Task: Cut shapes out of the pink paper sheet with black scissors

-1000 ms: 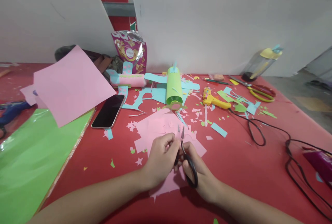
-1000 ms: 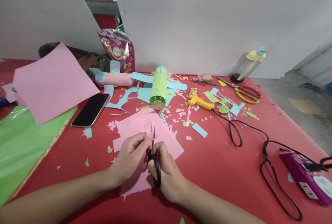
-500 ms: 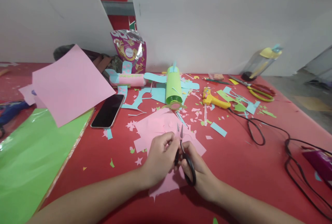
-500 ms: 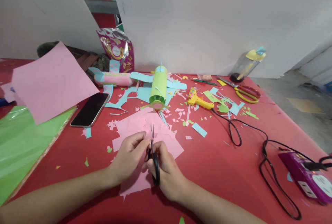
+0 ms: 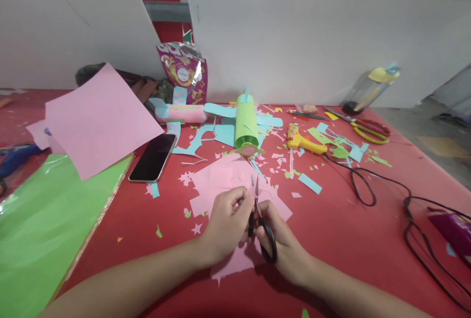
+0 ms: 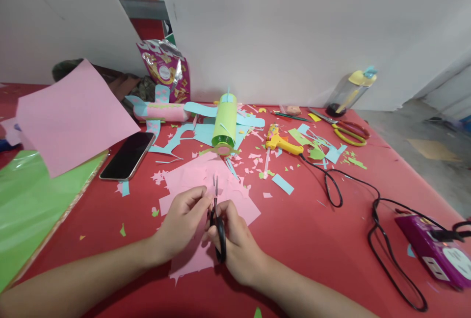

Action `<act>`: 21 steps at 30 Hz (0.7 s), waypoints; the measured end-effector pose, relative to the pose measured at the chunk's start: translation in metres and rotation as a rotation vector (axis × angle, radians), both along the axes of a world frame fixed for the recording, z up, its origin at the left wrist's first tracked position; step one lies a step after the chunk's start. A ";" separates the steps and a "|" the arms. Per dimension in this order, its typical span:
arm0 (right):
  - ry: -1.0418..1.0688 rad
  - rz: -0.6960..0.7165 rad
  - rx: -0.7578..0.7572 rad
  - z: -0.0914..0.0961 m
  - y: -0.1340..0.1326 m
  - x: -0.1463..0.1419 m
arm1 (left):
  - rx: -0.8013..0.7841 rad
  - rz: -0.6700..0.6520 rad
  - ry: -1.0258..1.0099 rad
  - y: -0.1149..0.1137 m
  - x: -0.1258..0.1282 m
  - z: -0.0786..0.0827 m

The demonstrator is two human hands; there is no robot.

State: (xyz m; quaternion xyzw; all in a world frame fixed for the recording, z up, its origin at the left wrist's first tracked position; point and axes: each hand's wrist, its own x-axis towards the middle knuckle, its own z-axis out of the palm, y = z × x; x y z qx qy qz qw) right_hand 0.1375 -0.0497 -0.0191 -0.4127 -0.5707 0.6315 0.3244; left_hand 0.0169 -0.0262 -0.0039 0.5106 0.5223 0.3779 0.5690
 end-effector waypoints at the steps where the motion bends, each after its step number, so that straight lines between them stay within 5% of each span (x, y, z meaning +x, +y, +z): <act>1: 0.002 0.000 -0.003 0.000 0.000 0.000 | 0.006 -0.002 0.004 0.000 0.000 0.000; 12: 0.049 -0.014 -0.043 -0.001 0.000 -0.001 | 0.064 0.021 0.084 0.001 0.000 0.000; 21: 0.130 -0.188 -0.116 -0.010 0.003 -0.004 | 0.071 0.000 0.113 0.004 -0.002 -0.001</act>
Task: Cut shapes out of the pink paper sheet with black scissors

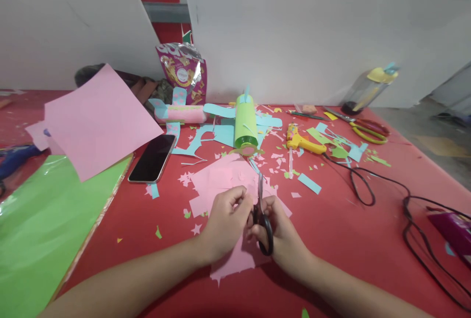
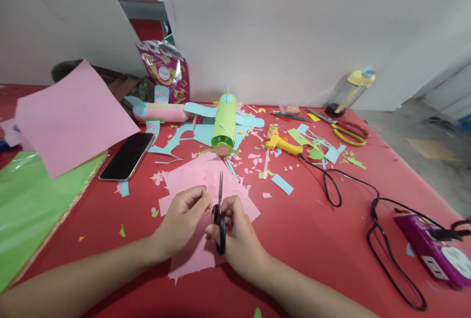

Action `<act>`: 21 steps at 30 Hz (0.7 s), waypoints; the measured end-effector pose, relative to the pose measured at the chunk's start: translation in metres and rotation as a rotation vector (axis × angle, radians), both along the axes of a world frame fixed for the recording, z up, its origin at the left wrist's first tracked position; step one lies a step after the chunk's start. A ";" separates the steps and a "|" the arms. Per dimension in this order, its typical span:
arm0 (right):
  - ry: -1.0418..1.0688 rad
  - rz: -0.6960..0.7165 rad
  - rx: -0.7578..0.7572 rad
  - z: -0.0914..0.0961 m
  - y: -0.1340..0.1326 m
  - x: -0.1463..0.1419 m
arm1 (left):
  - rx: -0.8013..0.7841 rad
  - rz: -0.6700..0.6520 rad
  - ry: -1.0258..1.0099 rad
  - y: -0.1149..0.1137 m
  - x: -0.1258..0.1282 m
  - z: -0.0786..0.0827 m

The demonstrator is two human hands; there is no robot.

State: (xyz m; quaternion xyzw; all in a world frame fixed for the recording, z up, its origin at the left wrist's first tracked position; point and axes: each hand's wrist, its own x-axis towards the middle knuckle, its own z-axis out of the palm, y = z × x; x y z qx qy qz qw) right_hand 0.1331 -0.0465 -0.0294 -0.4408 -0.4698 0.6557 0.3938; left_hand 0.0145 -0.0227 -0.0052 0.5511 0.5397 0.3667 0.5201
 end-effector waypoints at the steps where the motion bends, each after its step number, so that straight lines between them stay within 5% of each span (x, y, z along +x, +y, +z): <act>1: 0.023 -0.021 -0.009 0.001 0.001 0.000 | -0.002 -0.006 -0.006 0.000 0.000 0.000; 8: 0.157 -0.110 0.102 0.008 0.010 0.007 | -0.003 -0.148 0.039 0.003 0.000 -0.003; 15: 0.121 -0.272 0.007 0.006 0.016 0.012 | -0.034 -0.350 0.078 0.006 -0.001 -0.010; 21: 0.083 -0.256 -0.005 0.010 0.017 0.012 | -0.036 -0.462 0.123 0.012 -0.006 -0.011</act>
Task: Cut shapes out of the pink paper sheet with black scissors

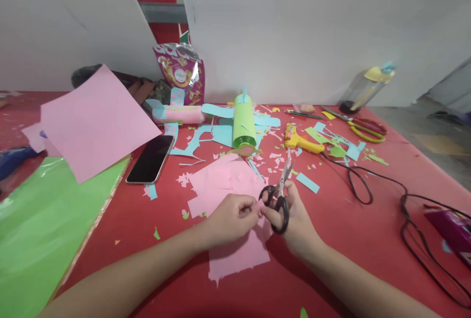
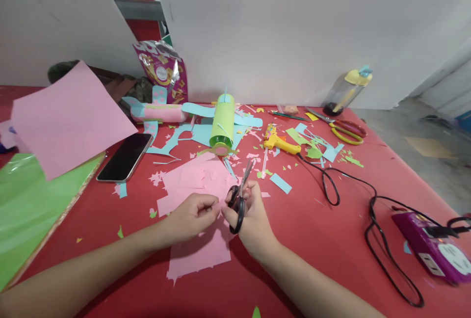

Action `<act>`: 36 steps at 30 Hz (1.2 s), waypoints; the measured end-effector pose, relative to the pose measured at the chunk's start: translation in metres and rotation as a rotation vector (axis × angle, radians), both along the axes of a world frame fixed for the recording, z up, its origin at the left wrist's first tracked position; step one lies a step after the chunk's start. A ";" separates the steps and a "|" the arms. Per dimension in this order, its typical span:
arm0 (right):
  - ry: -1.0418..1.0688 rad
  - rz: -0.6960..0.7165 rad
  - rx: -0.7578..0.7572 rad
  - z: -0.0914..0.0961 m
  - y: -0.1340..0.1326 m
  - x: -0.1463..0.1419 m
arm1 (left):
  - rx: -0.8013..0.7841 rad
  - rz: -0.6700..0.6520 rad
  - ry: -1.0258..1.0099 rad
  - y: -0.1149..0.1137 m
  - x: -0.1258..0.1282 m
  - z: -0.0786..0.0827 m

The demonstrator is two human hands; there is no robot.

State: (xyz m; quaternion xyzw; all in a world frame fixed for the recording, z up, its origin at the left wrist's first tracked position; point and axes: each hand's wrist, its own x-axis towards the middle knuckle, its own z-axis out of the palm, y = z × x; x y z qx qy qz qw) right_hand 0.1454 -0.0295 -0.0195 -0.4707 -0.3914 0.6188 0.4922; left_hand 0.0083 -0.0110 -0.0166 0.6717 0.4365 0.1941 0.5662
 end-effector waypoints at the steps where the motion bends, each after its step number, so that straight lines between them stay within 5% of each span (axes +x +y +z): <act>1: -0.007 0.002 0.004 0.000 0.000 0.000 | 0.008 -0.007 0.007 0.001 -0.001 0.000; 20: -0.074 -0.025 0.012 0.000 0.000 0.000 | 0.025 0.187 -0.111 0.008 -0.004 0.000; 28: -0.044 -0.024 0.058 -0.003 0.000 0.001 | 0.040 0.023 -0.005 0.005 -0.002 0.000; 36: -0.076 -0.021 0.014 -0.002 -0.002 -0.003 | 0.163 0.000 0.055 0.003 0.000 -0.002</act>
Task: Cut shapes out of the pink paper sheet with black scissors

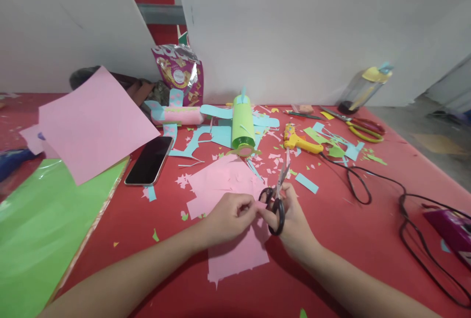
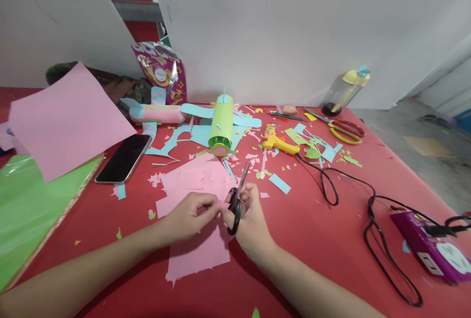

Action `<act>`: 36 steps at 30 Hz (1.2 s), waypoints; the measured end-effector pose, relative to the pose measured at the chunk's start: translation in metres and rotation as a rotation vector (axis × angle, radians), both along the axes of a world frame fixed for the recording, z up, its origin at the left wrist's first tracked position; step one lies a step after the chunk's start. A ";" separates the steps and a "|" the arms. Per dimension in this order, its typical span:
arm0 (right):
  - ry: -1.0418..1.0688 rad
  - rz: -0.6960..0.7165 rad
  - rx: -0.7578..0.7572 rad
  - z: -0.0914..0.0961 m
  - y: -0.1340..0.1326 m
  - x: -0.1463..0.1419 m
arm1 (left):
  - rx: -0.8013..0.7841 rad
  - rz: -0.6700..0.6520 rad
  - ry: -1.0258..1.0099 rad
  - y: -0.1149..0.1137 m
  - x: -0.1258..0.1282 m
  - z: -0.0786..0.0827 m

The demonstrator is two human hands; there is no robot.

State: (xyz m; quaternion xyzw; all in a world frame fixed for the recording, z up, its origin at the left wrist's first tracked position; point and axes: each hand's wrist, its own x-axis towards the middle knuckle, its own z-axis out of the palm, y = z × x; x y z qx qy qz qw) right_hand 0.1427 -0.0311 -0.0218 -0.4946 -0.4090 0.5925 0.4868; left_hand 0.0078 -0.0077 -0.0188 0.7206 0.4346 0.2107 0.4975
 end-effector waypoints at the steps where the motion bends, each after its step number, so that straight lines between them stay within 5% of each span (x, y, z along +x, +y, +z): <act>1: -0.004 0.003 -0.002 0.000 0.000 0.000 | 0.012 -0.003 0.006 0.000 -0.001 0.001; 6: -0.017 0.046 -0.014 0.003 0.000 0.001 | 0.060 0.022 0.017 0.004 -0.008 0.011; 17: 0.147 0.413 -0.042 0.003 -0.006 0.002 | 0.097 0.210 -0.092 0.014 -0.027 0.040; 36: 0.195 0.564 0.005 0.007 -0.008 0.005 | 0.087 0.136 -0.026 0.011 -0.024 0.042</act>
